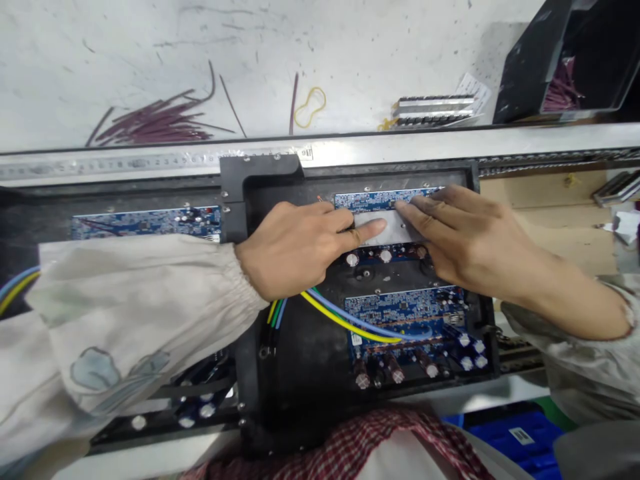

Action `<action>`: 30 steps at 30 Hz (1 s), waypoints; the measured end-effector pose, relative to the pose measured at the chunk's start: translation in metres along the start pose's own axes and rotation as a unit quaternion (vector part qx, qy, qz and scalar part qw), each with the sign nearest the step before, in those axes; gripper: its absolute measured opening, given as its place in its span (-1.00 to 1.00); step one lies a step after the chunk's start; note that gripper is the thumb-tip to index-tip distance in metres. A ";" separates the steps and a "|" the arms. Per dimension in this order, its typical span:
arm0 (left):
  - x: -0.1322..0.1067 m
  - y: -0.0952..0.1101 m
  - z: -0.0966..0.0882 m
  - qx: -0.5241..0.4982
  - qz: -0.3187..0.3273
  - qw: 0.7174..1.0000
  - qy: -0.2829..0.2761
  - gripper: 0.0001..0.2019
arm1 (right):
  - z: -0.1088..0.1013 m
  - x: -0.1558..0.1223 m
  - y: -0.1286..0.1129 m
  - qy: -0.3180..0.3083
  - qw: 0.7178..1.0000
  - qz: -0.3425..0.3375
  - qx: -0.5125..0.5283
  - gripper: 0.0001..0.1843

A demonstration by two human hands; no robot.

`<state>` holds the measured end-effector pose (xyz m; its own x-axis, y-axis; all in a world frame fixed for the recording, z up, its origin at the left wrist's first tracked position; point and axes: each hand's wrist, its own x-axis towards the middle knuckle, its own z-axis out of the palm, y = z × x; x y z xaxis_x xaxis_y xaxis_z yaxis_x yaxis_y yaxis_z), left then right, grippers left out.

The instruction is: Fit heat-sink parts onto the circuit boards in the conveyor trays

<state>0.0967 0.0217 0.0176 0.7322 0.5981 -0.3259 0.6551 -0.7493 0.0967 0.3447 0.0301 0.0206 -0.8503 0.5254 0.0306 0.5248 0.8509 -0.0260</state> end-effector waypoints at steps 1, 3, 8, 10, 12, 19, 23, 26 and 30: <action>0.000 0.000 0.000 -0.001 -0.001 1.000 -0.003 -0.34 | 0.001 -0.001 -0.001 -0.001 1.000 0.008 -0.003 -0.47; 0.001 0.000 -0.001 -0.002 -0.003 1.000 -0.003 -0.32 | 0.003 -0.001 -0.002 0.003 1.000 0.018 -0.011 -0.46; 0.000 0.002 0.001 0.004 0.002 1.000 0.009 -0.32 | 0.005 -0.001 -0.004 0.022 1.000 -0.010 -0.018 -0.45; 0.000 0.003 0.002 0.013 -0.004 1.000 0.020 -0.34 | 0.000 -0.003 -0.002 0.013 1.000 -0.016 0.005 -0.43; -0.001 0.004 0.004 0.019 -0.011 0.999 0.027 -0.36 | -0.007 -0.009 0.001 0.008 0.998 -0.023 0.052 -0.38; -0.003 0.007 -0.016 0.032 0.007 0.999 0.013 -0.45 | -0.007 -0.036 -0.004 0.049 0.995 0.066 0.054 -0.43; 0.011 0.036 -0.049 0.055 -0.004 0.998 0.021 -0.64 | 0.008 -0.034 -0.012 0.080 0.992 0.094 0.026 -0.46; 0.026 0.065 -0.050 0.054 -0.014 0.996 0.065 -0.70 | 0.011 -0.033 -0.016 0.081 0.989 0.111 0.050 -0.44; 0.036 0.082 -0.029 0.038 -0.061 0.988 0.133 -0.71 | 0.011 -0.042 -0.006 0.119 0.969 0.147 0.160 -0.46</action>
<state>0.1820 -0.0101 0.0411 0.6784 0.7313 -0.0705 0.7330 -0.6803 -0.0030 0.3768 0.0023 0.0085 -0.6129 0.7633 0.2043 0.6705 0.6392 -0.3767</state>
